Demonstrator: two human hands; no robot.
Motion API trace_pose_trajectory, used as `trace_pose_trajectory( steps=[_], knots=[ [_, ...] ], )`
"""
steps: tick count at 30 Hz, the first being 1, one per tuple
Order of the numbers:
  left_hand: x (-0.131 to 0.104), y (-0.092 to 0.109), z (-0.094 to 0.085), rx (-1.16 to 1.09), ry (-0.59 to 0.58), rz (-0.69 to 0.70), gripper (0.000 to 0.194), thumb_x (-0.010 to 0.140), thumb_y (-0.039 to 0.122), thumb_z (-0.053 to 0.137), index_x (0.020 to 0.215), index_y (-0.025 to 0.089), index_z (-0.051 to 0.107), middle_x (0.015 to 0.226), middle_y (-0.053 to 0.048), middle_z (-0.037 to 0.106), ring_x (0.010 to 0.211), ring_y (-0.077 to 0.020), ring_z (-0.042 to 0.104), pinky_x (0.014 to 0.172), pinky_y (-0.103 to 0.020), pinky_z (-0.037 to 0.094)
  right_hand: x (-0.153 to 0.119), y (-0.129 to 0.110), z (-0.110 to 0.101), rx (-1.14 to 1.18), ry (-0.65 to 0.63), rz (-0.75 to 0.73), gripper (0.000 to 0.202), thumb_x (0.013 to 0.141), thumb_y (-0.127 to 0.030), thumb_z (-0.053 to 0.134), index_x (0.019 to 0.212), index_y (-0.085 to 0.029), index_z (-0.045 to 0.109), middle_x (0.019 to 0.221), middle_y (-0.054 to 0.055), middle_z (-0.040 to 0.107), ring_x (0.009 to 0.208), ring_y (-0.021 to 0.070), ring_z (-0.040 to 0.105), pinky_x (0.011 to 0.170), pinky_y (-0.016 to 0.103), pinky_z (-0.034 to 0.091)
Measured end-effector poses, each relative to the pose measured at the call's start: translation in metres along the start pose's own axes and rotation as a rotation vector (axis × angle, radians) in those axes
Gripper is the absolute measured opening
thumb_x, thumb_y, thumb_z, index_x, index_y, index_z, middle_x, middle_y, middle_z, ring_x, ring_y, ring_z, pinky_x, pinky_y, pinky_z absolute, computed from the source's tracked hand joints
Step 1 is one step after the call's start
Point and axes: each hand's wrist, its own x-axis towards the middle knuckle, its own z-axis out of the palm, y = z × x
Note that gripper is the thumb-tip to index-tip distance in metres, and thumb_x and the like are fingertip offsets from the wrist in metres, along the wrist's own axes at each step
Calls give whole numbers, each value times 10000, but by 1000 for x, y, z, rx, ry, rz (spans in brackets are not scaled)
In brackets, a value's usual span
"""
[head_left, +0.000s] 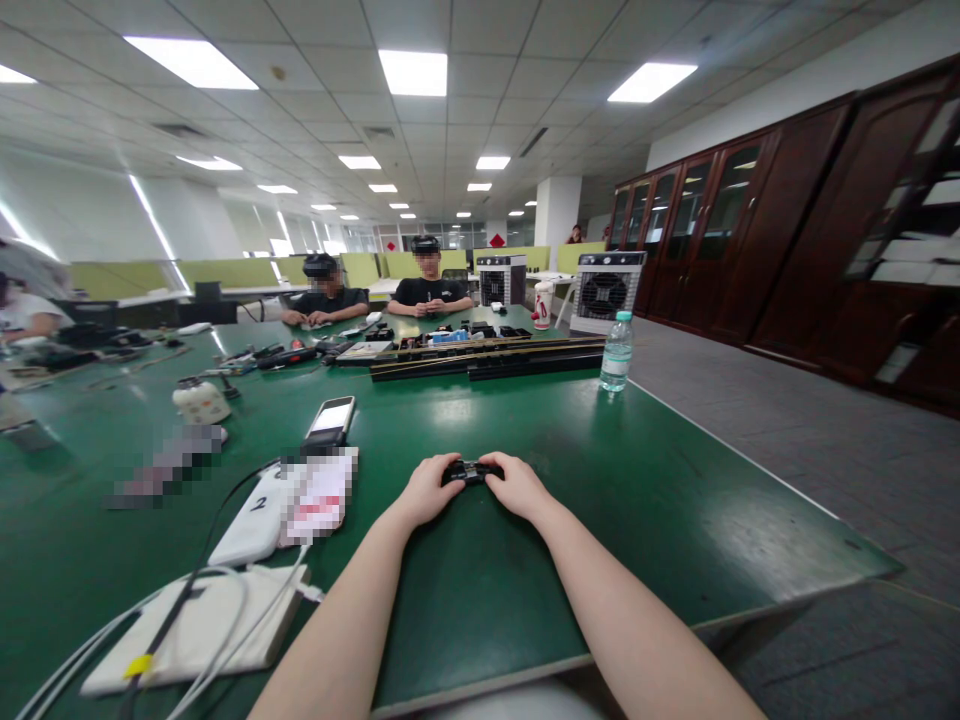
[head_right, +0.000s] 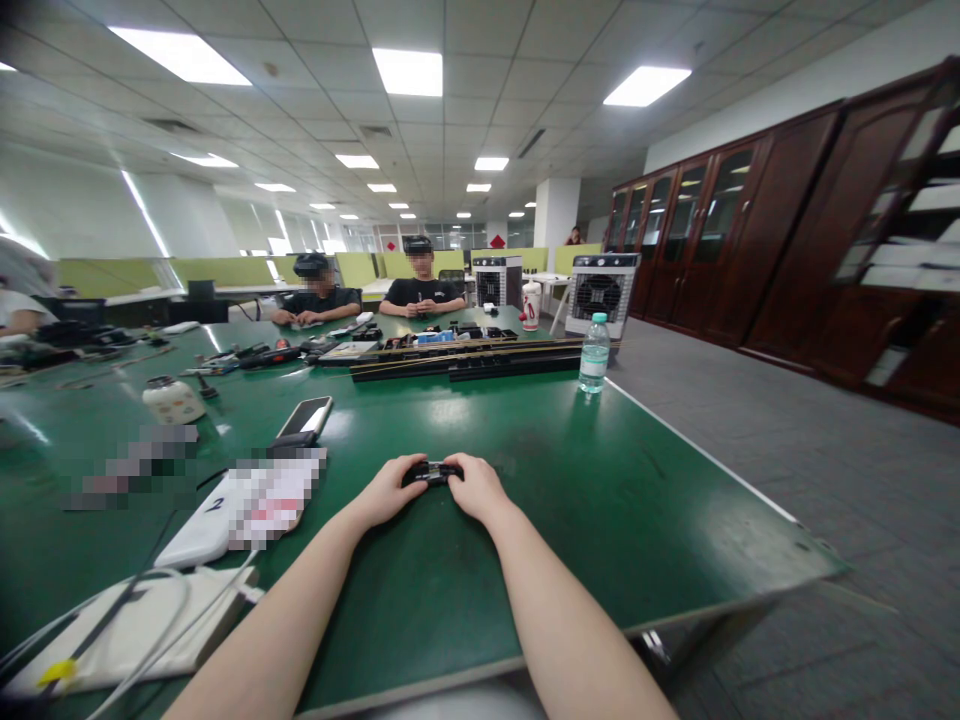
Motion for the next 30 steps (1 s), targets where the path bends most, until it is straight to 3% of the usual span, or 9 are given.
trace_pose_trajectory(
  steps=[8, 23, 30],
  knots=[
    [1, -1, 1, 9, 0, 5, 457, 790, 198, 619, 1241, 151, 564, 1224, -119, 627, 1139, -254, 564, 1010, -379, 421, 1, 2, 2, 12, -8, -4, 328, 785, -114, 532, 1079, -193, 656, 1101, 55, 699, 1048, 193, 625, 974, 334, 445],
    [0, 0, 0, -31, 13, 1, 450, 781, 207, 626, 1228, 182, 579, 1226, -100, 631, 1142, -260, 560, 1010, -395, 418, 1, 2, 2, 10, 1, 5, 320, 786, -111, 541, 1058, -229, 660, 1088, 27, 703, 1035, 182, 627, 962, 326, 448],
    [1, -1, 1, -18, 6, 5, 458, 783, 201, 621, 1234, 143, 572, 1233, -124, 626, 1145, -266, 557, 1012, -394, 418, 1, 1, 1, 8, -8, -1, 318, 789, -115, 539, 1066, -216, 657, 1098, 35, 699, 1042, 186, 624, 964, 324, 448]
  ],
)
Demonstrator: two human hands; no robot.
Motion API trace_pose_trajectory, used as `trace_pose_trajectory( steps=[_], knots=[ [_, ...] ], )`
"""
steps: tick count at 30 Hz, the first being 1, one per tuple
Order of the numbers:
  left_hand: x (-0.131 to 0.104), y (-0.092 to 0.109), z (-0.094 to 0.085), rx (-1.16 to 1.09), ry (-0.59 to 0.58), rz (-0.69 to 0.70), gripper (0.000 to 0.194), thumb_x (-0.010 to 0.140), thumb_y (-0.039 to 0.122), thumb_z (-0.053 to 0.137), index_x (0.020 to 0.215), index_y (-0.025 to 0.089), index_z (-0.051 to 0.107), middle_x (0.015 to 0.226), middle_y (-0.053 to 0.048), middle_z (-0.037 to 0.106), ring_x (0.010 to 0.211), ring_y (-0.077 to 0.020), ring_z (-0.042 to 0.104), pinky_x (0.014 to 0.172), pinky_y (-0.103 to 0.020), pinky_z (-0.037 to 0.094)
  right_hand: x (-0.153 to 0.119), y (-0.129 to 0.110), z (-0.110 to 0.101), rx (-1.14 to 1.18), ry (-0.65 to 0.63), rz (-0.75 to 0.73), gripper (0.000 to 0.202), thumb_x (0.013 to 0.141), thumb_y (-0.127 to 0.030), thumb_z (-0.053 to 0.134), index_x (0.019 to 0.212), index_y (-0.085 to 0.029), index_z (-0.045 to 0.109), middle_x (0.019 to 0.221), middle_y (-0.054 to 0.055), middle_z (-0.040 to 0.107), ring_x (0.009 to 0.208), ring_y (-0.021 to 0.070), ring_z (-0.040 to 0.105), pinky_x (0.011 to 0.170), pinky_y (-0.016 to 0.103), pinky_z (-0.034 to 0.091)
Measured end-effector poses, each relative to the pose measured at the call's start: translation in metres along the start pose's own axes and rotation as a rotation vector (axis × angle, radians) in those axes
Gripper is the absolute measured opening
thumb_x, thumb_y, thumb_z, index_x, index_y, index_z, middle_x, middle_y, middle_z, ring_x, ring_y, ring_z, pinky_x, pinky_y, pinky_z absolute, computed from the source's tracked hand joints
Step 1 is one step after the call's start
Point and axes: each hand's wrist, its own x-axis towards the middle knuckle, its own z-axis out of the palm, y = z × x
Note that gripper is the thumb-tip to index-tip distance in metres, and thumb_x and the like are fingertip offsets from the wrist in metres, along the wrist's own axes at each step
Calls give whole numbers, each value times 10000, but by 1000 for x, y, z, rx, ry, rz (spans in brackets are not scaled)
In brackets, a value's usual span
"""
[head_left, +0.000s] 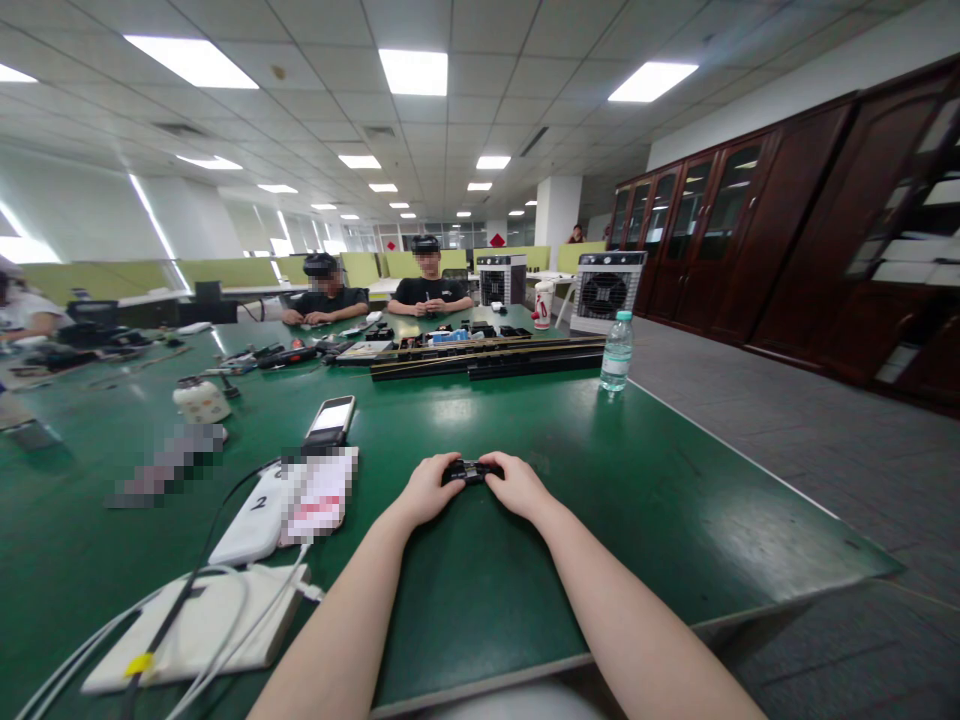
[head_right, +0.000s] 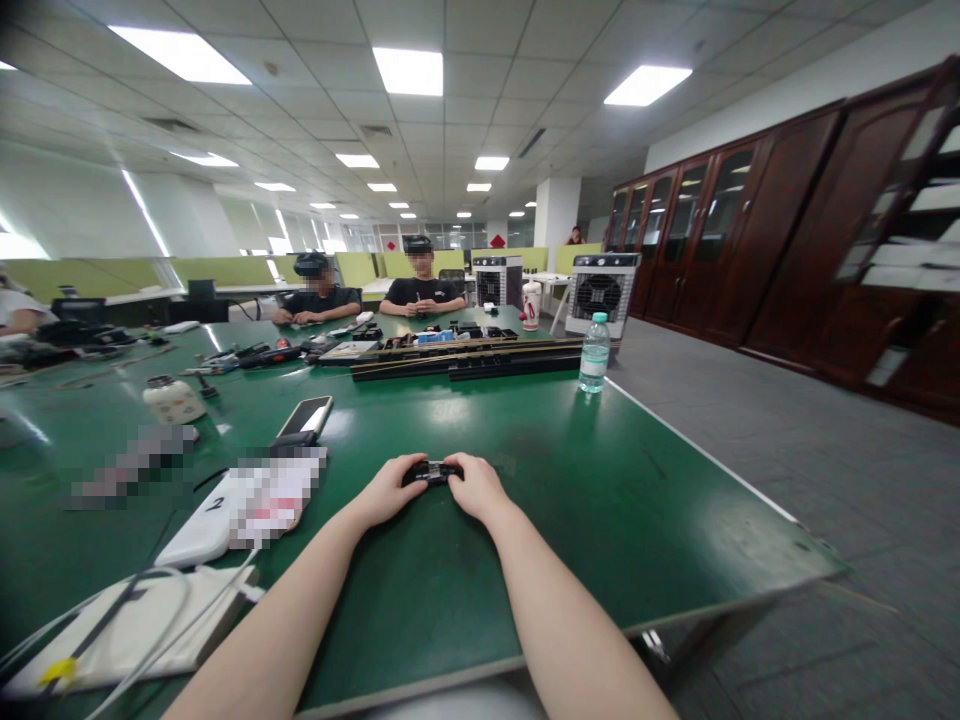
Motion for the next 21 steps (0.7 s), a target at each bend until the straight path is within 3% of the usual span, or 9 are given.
trace_pose_trajectory(
  steps=[8, 21],
  knots=[
    [-1, 0, -1, -6, 5, -6, 462, 774, 210, 626, 1233, 188, 580, 1233, -95, 630, 1152, -260, 555, 1019, -398, 416, 1, 1, 1, 2, 7, -1, 323, 781, -106, 546, 1059, -225, 660, 1096, 29, 702, 1046, 183, 626, 972, 328, 446],
    [-1, 3, -1, 5, 2, -18, 473, 784, 211, 616, 1249, 141, 563, 1246, -127, 617, 1168, -271, 547, 1022, -398, 417, 0, 0, 0, -4, -4, 5, 330, 794, -121, 533, 1088, -211, 653, 1117, 39, 693, 1062, 182, 619, 985, 320, 438]
  ],
)
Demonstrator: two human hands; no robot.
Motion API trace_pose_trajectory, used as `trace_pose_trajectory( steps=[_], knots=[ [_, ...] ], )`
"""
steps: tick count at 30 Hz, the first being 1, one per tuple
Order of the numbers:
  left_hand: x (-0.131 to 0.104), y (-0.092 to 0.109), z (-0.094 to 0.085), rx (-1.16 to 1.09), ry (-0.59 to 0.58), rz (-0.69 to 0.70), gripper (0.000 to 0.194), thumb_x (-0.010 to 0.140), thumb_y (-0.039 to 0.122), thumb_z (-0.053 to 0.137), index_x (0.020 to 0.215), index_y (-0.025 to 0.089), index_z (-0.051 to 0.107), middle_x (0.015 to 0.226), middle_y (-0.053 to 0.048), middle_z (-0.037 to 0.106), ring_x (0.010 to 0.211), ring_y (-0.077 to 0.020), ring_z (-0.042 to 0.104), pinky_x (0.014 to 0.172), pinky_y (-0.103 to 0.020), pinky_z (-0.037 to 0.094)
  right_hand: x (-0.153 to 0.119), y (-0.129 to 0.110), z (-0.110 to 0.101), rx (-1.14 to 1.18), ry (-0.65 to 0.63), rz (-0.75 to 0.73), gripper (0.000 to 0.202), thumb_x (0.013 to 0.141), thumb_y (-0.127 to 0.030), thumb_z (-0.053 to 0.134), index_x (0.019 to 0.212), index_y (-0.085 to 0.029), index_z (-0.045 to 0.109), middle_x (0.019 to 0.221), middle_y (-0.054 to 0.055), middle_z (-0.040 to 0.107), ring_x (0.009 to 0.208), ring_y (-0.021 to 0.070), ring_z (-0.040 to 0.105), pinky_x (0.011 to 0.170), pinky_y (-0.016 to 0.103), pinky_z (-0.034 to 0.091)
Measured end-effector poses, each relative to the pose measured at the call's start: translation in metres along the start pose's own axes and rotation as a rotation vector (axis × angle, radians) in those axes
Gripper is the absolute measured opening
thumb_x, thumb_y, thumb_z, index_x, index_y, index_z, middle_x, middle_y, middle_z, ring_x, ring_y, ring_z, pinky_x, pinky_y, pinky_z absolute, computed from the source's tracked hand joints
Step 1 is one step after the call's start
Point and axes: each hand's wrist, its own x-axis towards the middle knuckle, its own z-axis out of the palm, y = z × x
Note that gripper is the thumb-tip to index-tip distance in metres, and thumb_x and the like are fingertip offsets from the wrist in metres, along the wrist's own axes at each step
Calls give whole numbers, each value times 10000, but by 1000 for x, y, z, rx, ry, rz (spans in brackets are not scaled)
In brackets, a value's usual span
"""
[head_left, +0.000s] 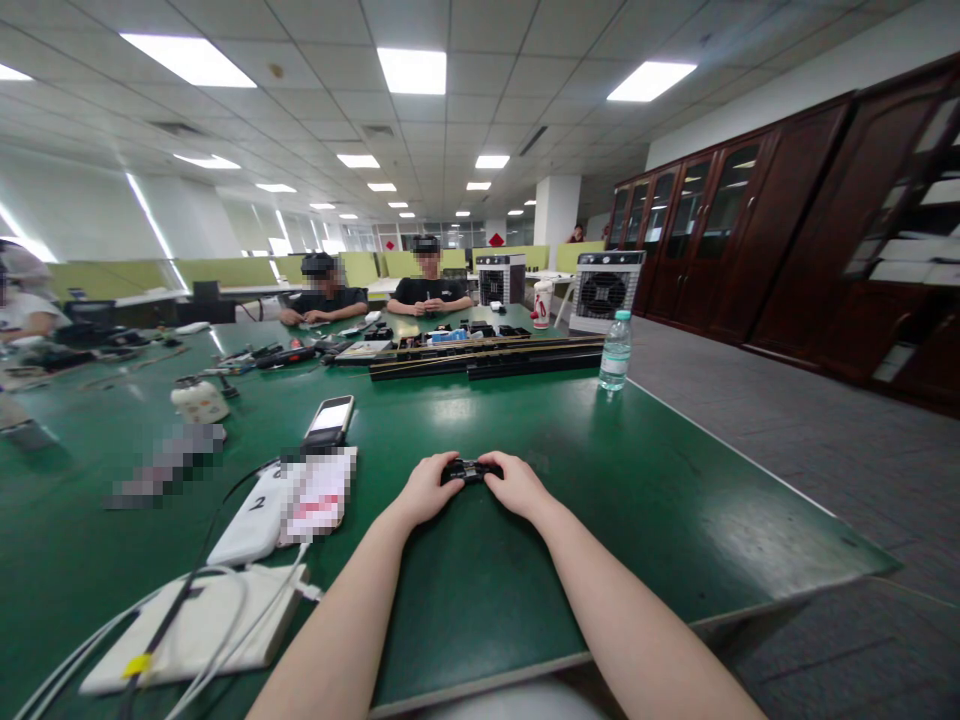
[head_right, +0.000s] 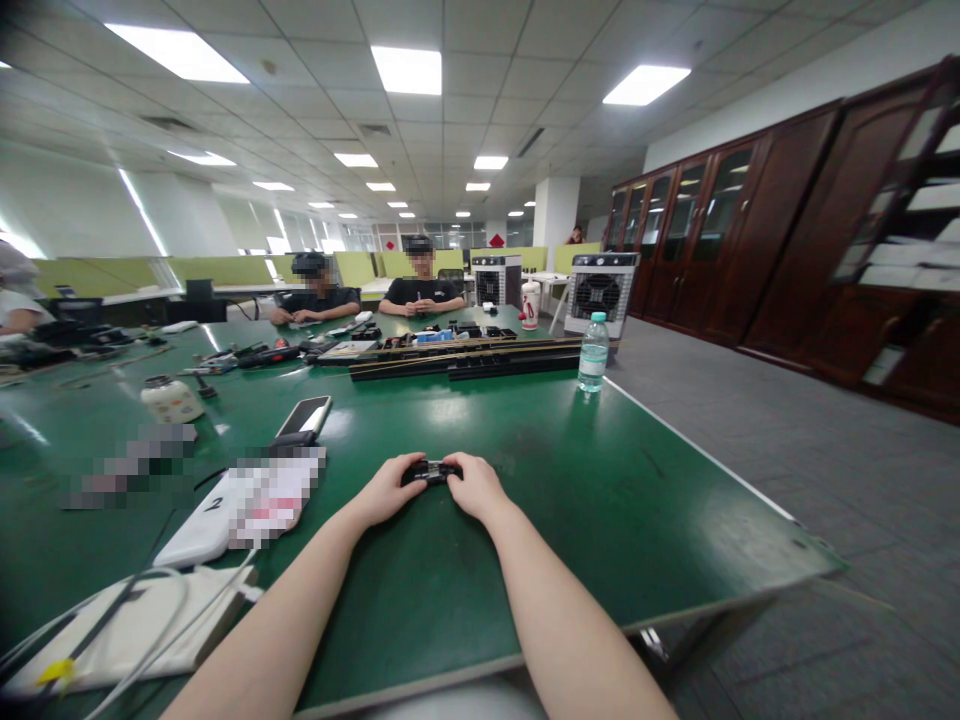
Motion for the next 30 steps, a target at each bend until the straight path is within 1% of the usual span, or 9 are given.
trace_pose_trajectory(
  steps=[4, 11, 16, 22, 30],
  knots=[
    [0, 0, 1, 4, 4, 4, 469, 779, 201, 621, 1240, 128, 569, 1234, -134, 622, 1158, -270, 555, 1021, -392, 418, 0, 0, 0, 3, 1, -1, 328, 789, -117, 534, 1077, -213, 658, 1107, 38, 697, 1053, 186, 622, 979, 325, 441],
    [1, -3, 1, -4, 7, 11, 460, 778, 197, 626, 1233, 153, 572, 1235, -119, 625, 1150, -265, 558, 1017, -398, 418, 1, 1, 1, -2, 10, -5, 321, 783, -109, 540, 1061, -216, 662, 1096, 34, 701, 1044, 183, 625, 972, 322, 444],
    [1, -3, 1, -2, 5, 13, 459, 785, 209, 625, 1235, 141, 571, 1235, -127, 623, 1154, -265, 556, 1019, -390, 416, 1, 0, 1, -9, 7, -5, 323, 787, -115, 537, 1074, -195, 662, 1106, 53, 699, 1053, 196, 624, 970, 329, 446],
    [1, -4, 2, 13, 4, 17, 451, 796, 212, 615, 1240, 148, 564, 1241, -119, 619, 1158, -261, 550, 1020, -385, 413, 1, 0, 0, -1, 3, -6, 325, 786, -119, 534, 1067, -216, 666, 1098, 41, 701, 1046, 194, 627, 969, 335, 450],
    [1, -3, 1, 19, -2, 10, 438, 805, 215, 607, 1235, 146, 564, 1231, -118, 622, 1149, -262, 551, 1015, -386, 416, 0, -2, 0, 1, 10, -2, 327, 781, -113, 532, 1066, -196, 668, 1102, 58, 701, 1054, 204, 629, 974, 338, 450]
  ],
)
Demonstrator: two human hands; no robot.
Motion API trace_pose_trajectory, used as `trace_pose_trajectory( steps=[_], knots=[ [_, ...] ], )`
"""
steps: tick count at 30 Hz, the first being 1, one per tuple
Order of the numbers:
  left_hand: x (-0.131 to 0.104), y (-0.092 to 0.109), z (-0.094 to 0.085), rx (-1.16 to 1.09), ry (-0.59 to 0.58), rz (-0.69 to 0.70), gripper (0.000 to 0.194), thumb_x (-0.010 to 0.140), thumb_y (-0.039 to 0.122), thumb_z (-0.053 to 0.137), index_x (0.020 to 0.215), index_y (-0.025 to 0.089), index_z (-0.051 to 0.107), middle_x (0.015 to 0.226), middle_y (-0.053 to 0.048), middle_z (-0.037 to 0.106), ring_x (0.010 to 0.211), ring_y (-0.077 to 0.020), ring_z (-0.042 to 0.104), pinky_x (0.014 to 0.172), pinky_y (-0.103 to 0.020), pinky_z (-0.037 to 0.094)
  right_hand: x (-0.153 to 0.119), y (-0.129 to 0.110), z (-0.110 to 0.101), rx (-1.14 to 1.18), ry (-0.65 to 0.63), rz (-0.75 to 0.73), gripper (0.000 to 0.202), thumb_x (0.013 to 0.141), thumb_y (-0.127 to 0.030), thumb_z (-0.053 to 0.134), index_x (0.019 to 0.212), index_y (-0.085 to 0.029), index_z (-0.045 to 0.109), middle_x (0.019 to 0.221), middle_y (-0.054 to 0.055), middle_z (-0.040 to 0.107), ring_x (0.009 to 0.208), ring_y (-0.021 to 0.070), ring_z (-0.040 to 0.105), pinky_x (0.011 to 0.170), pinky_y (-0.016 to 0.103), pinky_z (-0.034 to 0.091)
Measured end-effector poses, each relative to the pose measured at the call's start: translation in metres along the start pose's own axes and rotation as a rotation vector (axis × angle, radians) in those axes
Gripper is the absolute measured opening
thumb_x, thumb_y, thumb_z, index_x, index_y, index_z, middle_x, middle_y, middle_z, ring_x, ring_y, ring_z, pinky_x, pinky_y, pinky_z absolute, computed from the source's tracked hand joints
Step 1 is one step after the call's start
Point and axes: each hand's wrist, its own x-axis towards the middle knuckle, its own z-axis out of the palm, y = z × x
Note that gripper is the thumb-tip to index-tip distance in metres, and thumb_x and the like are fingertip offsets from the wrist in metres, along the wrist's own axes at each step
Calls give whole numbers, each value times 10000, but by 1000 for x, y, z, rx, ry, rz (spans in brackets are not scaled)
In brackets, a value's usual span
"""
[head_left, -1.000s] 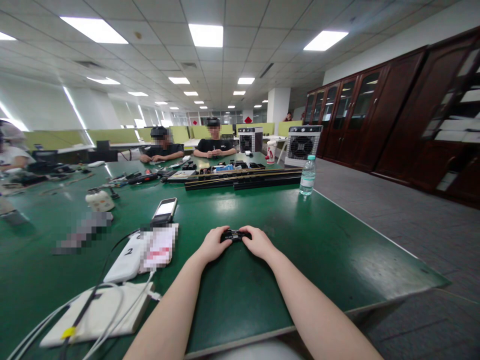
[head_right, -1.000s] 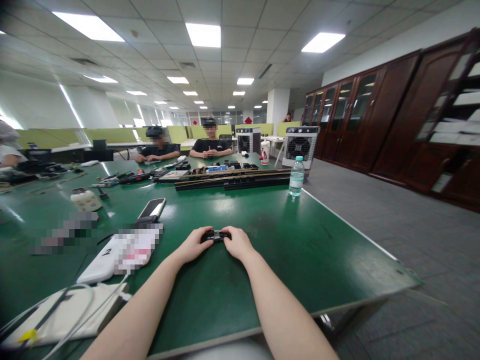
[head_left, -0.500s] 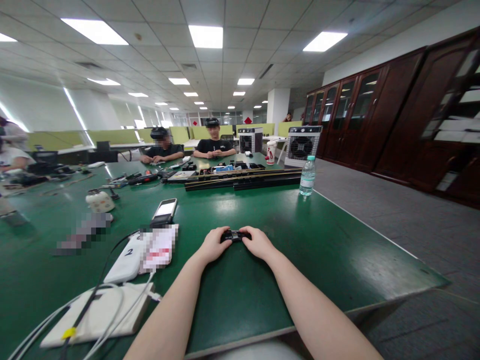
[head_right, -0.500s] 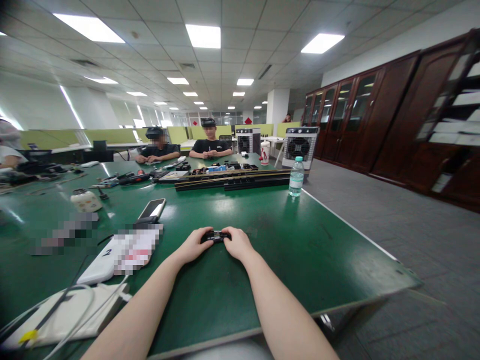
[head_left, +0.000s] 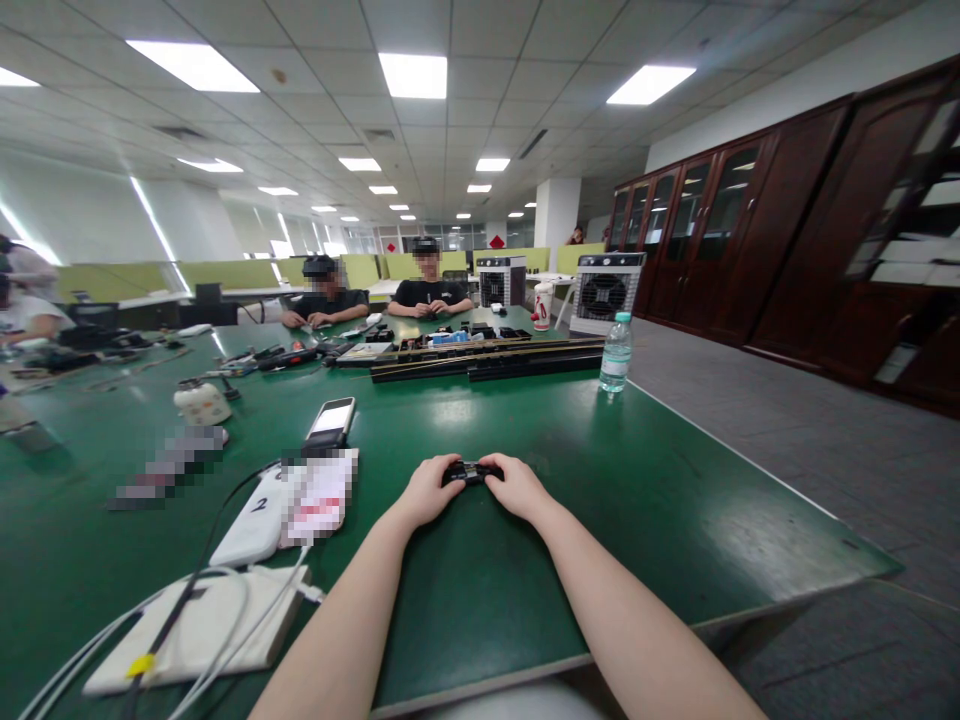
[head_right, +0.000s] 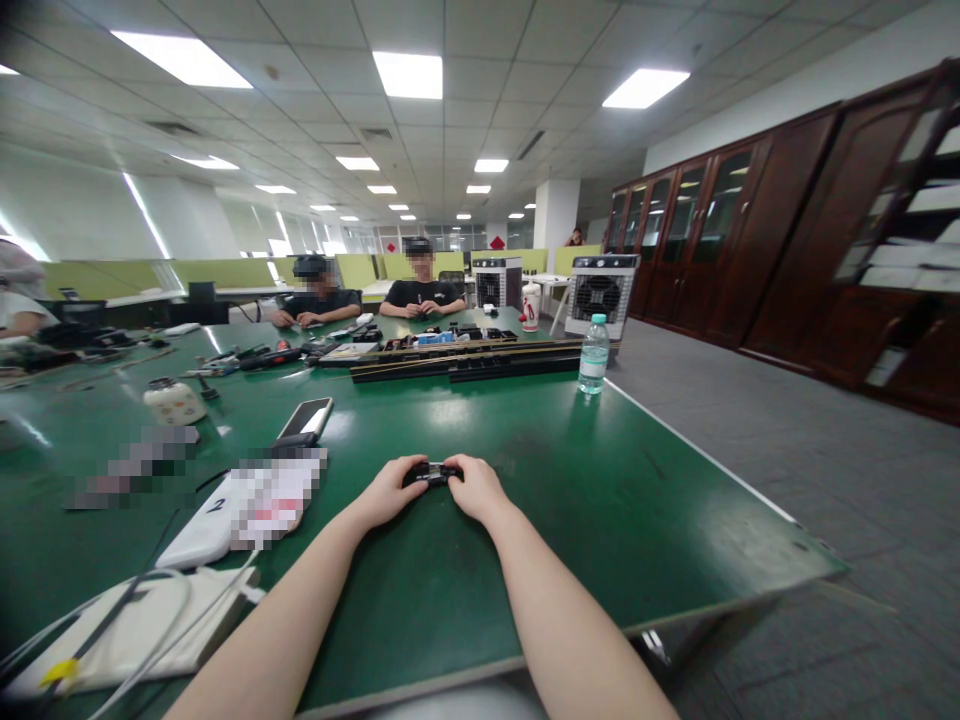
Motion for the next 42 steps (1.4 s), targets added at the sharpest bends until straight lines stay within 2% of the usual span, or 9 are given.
trace_pose_trajectory(
  steps=[28, 36, 42],
  knots=[
    [1, 1, -1, -12, 5, 3, 408, 815, 243, 592, 1217, 175, 582, 1222, -108, 636, 1142, -264, 561, 1000, -399, 425, 1, 2, 1, 18, 9, -2, 333, 779, -102, 539, 1067, -217, 660, 1105, 38, 699, 1050, 184, 628, 981, 327, 447],
    [0, 0, 1, -26, 18, 1, 448, 774, 233, 650, 1213, 167, 587, 1212, -114, 637, 1135, -269, 566, 999, -397, 428, 0, -2, 0, -12, 28, 22, 319, 780, -107, 547, 1059, -211, 661, 1119, 50, 686, 1069, 192, 613, 994, 338, 436],
    [0, 2, 0, -9, 15, 1, 424, 798, 241, 629, 1207, 136, 591, 1200, -133, 639, 1131, -267, 571, 996, -385, 430, 0, -1, 0, -16, 31, 21, 321, 787, -117, 548, 1076, -199, 660, 1136, 61, 680, 1085, 200, 607, 1004, 342, 430]
  ],
)
